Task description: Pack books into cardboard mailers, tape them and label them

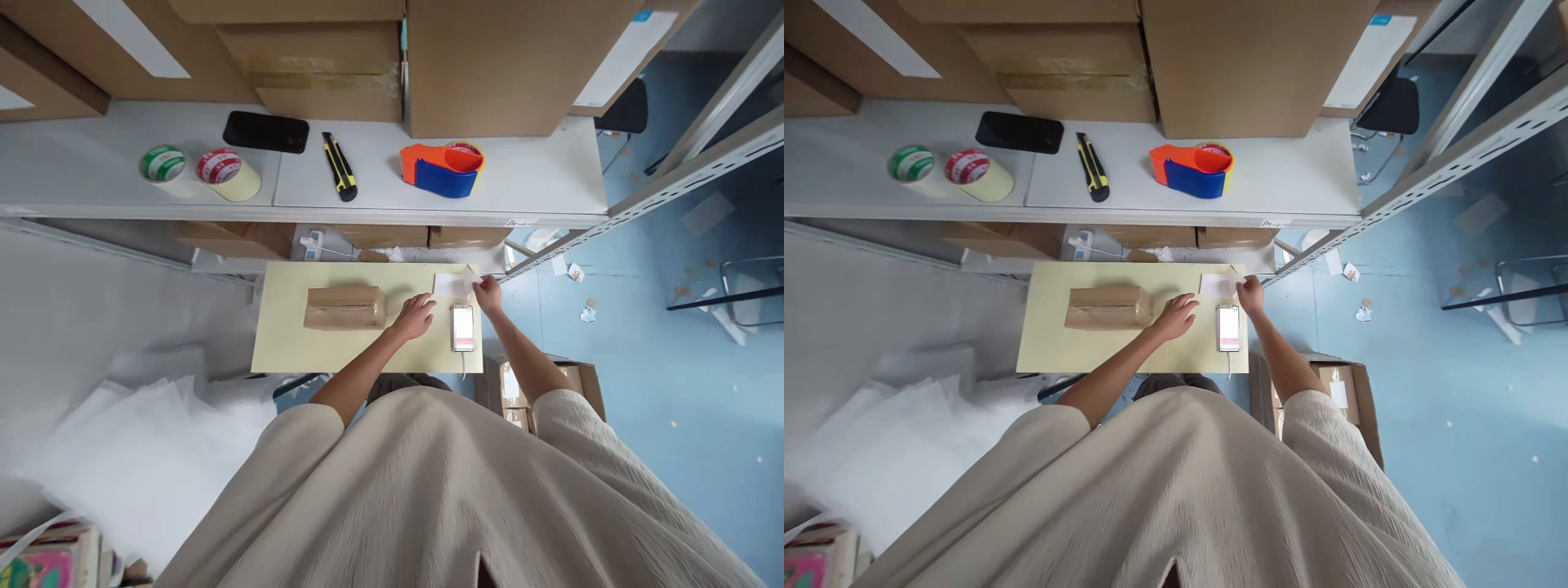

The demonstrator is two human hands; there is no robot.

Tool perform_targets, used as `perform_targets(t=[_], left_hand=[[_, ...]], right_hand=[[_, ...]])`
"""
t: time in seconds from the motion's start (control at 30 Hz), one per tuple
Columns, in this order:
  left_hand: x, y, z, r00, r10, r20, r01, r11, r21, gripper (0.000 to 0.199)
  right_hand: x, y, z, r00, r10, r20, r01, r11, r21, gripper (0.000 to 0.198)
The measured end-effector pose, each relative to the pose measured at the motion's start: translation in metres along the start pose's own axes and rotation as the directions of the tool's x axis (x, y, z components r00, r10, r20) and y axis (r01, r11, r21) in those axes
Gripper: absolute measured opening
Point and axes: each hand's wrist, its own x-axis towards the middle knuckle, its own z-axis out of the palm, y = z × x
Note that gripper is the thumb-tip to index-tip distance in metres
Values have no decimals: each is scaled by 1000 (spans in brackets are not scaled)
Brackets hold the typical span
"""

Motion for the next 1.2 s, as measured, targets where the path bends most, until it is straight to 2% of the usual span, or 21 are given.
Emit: perform_targets(t=[0.17, 0.27, 0.33, 0.5, 0.67, 0.8, 1.0, 1.1, 1.2], left_hand=[[57, 10, 21, 992, 16, 124, -17, 1000, 7, 56], [87, 16, 31, 987, 27, 157, -33, 999, 36, 59], [104, 18, 37, 986, 27, 167, -34, 999, 38, 65], [132, 19, 49, 981, -11, 192, 7, 1000, 21, 79], [149, 27, 53, 973, -96, 211, 84, 994, 66, 87], [154, 32, 55, 970, -120, 213, 104, 991, 86, 102], [151, 29, 57, 975, -108, 196, 89, 991, 103, 106], [152, 29, 56, 972, -107, 208, 84, 990, 116, 108], [154, 32, 54, 972, -113, 204, 92, 989, 112, 107]], right_hand=[[4, 28, -24, 977, 189, -104, -168, 969, 183, 42], [5, 44, -35, 954, 291, -78, -264, 932, 250, 31], [7, 53, -41, 946, 318, -68, -292, 922, 255, 28], [18, 68, -47, 948, 290, -130, -264, 946, 190, 37], [28, 80, -46, 949, 270, -161, -257, 961, 98, 31], [28, 86, -39, 931, 328, -158, -302, 939, 168, 29], [13, 92, -20, 827, 546, -136, -452, 789, 417, 24], [6, 101, -28, 773, 610, -174, -480, 742, 469, 29], [-2, 110, -49, 788, 590, -178, -445, 744, 498, 33]])
